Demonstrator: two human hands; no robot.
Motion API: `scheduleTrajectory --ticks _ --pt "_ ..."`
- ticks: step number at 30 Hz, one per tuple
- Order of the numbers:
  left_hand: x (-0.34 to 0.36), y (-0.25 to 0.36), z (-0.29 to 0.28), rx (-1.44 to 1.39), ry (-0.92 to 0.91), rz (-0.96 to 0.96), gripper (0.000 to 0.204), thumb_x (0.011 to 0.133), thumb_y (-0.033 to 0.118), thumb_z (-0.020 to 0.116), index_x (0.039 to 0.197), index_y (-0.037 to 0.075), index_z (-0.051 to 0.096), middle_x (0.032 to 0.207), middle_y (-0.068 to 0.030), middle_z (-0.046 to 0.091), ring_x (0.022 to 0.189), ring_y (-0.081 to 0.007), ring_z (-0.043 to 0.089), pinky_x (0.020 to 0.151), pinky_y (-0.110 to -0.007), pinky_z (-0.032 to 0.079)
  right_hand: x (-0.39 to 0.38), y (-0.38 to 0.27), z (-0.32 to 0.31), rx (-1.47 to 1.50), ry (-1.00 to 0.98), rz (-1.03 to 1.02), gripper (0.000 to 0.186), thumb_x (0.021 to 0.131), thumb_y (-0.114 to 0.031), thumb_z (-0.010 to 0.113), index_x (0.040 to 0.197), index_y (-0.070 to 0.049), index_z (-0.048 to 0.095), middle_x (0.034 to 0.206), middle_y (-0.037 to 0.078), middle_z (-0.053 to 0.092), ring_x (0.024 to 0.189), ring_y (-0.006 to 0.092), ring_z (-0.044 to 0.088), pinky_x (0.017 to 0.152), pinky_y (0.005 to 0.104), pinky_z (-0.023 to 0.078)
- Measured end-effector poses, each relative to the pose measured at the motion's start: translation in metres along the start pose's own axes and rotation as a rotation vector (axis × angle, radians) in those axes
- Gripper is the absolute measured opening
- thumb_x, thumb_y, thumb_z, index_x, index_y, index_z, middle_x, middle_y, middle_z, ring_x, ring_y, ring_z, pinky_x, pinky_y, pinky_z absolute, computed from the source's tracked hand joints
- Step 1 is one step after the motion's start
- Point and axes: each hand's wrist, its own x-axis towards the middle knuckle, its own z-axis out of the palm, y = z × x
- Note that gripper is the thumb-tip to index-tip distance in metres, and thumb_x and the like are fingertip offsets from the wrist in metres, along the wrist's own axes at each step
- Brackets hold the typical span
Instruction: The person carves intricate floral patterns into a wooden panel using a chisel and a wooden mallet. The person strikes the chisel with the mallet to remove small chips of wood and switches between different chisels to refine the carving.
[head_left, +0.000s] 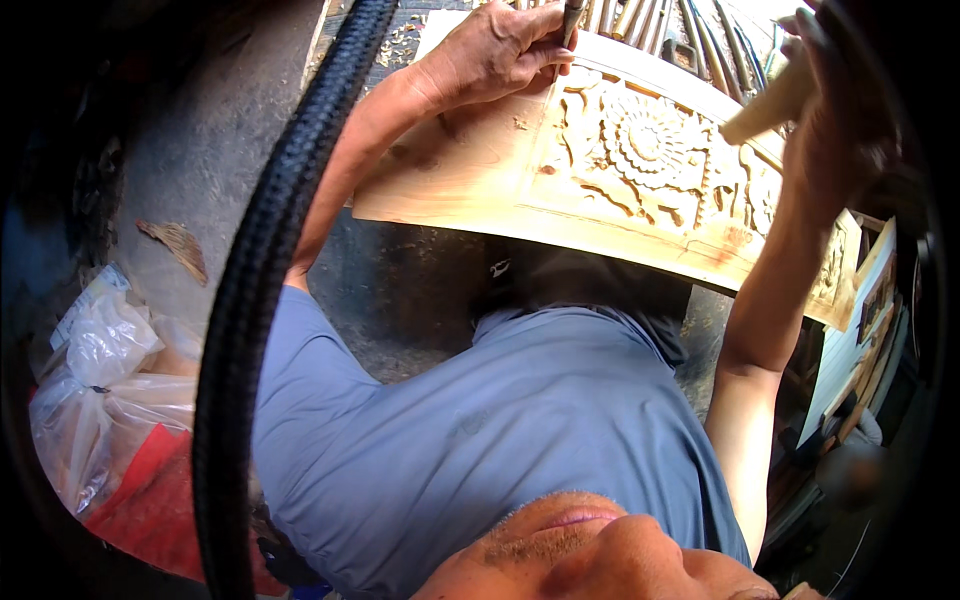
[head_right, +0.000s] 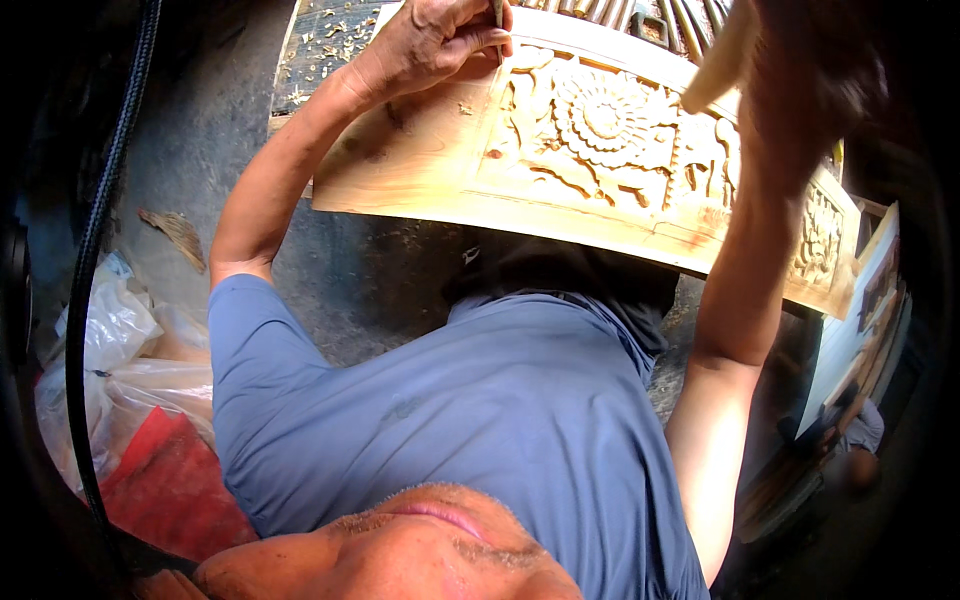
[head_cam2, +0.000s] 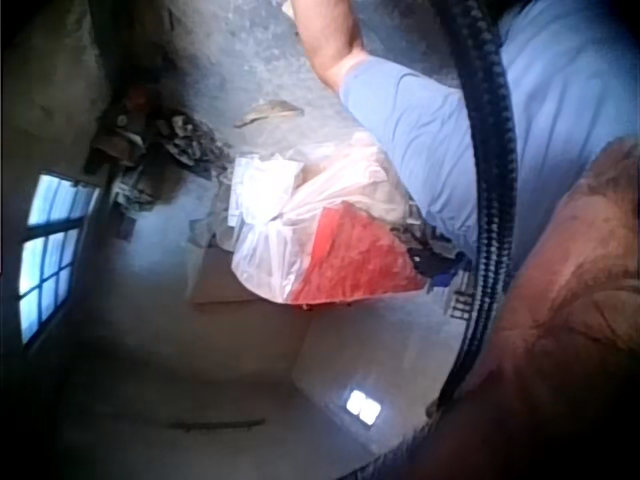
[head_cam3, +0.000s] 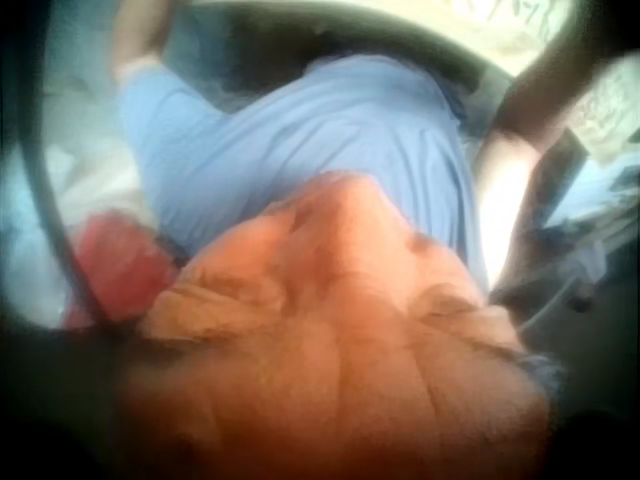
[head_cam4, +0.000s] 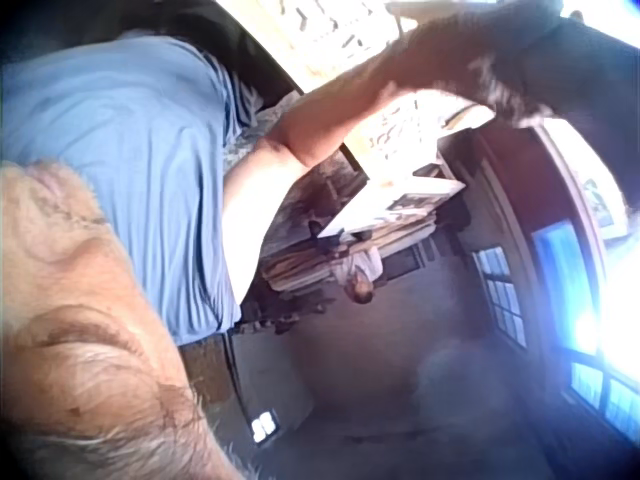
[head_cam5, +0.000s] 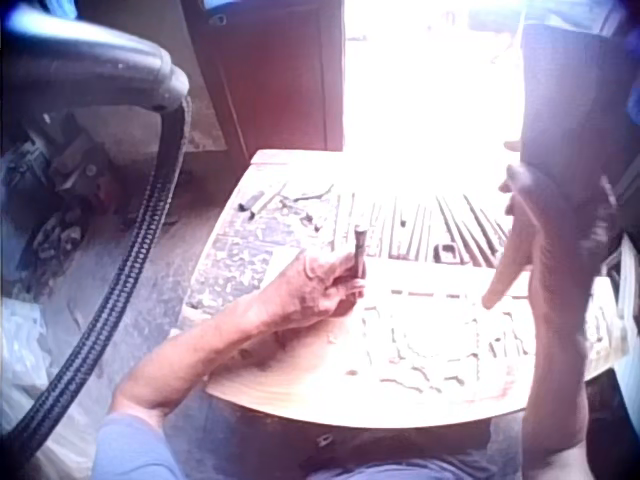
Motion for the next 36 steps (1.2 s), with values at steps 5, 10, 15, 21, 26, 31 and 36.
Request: scheduleTrajectory --ticks 5,10,15,21,26,31,36 --pt "0.001 -0.029 0.013 0.232 0.191 0.462 0.022 0.094 0.008 0.072 0.109 0.008 0.056 0.077 -0.0144 0.069 0.065 -0.0332 0.071 0.058 -0.041 0.057 0.008 -0.056 0.079 -0.56 -0.095 -0.07 0.066 0.075 0.004 0.059 0.138 -0.015 0.066 0.116 0.019 0.073 0.086 0.0313 0.071 0.08 0.0447 0.055" --pt "0.002 -0.019 0.007 0.203 0.121 0.398 0.024 0.094 0.007 0.072 0.11 0.007 0.055 0.076 -0.013 0.07 0.067 -0.031 0.072 0.06 -0.04 0.057 0.004 -0.059 0.074 -0.479 -0.006 -0.113 0.065 0.075 0.003 0.059 0.137 -0.014 0.067 0.117 0.019 0.072 0.095 0.0374 0.071 0.087 0.0442 0.056" --pt "0.013 -0.004 -0.01 -0.024 -0.038 0.026 0.017 0.097 0.006 0.065 0.113 0.002 0.066 0.086 -0.0136 0.073 0.081 -0.0241 0.074 0.073 -0.038 0.056 0.005 -0.042 0.074 0.071 0.2 0.029 0.052 0.083 -0.001 0.078 0.133 0.0 0.066 0.108 0.009 0.076 0.095 0.0166 0.073 0.079 0.0321 0.059" --pt "0.019 0.0 -0.012 -0.091 -0.05 -0.025 0.02 0.097 0.006 0.062 0.117 0.003 0.067 0.089 -0.0121 0.074 0.083 -0.0205 0.072 0.076 -0.035 0.057 0.031 -0.072 0.056 0.406 0.369 0.073 0.029 0.087 -0.012 0.079 0.113 -0.002 0.07 0.091 0.005 0.073 0.068 0.0086 0.067 0.058 0.0243 0.053" --pt "0.018 -0.012 -0.01 -0.182 -0.102 -0.103 0.021 0.097 0.006 0.063 0.117 0.002 0.066 0.09 -0.0124 0.074 0.082 -0.0206 0.072 0.076 -0.035 0.057 0.032 -0.071 0.065 0.406 0.505 0.03 0.027 0.088 -0.011 0.074 0.113 -0.003 0.069 0.085 0.003 0.071 0.066 0.0081 0.065 0.058 0.024 0.054" --pt "0.018 0.003 -0.009 0.081 -0.084 0.146 0.013 0.097 0.003 0.064 0.11 0.001 0.065 0.087 -0.0081 0.073 0.081 -0.016 0.07 0.076 -0.031 0.057 0.008 -0.047 0.066 -0.408 0.015 -0.091 0.045 0.086 0.0 0.066 0.13 -0.008 0.066 0.11 0.01 0.074 0.091 0.0202 0.072 0.072 0.0349 0.059" --pt "0.009 -0.024 0.013 0.163 0.14 0.526 0.026 0.091 0.005 0.074 0.112 0.007 0.058 0.079 -0.0112 0.071 0.067 -0.0309 0.071 0.061 -0.04 0.057 -0.002 -0.048 0.084 -0.468 -0.035 -0.067 0.069 0.077 0.002 0.067 0.143 -0.019 0.063 0.123 0.016 0.073 0.102 0.031 0.074 0.083 0.0404 0.059"
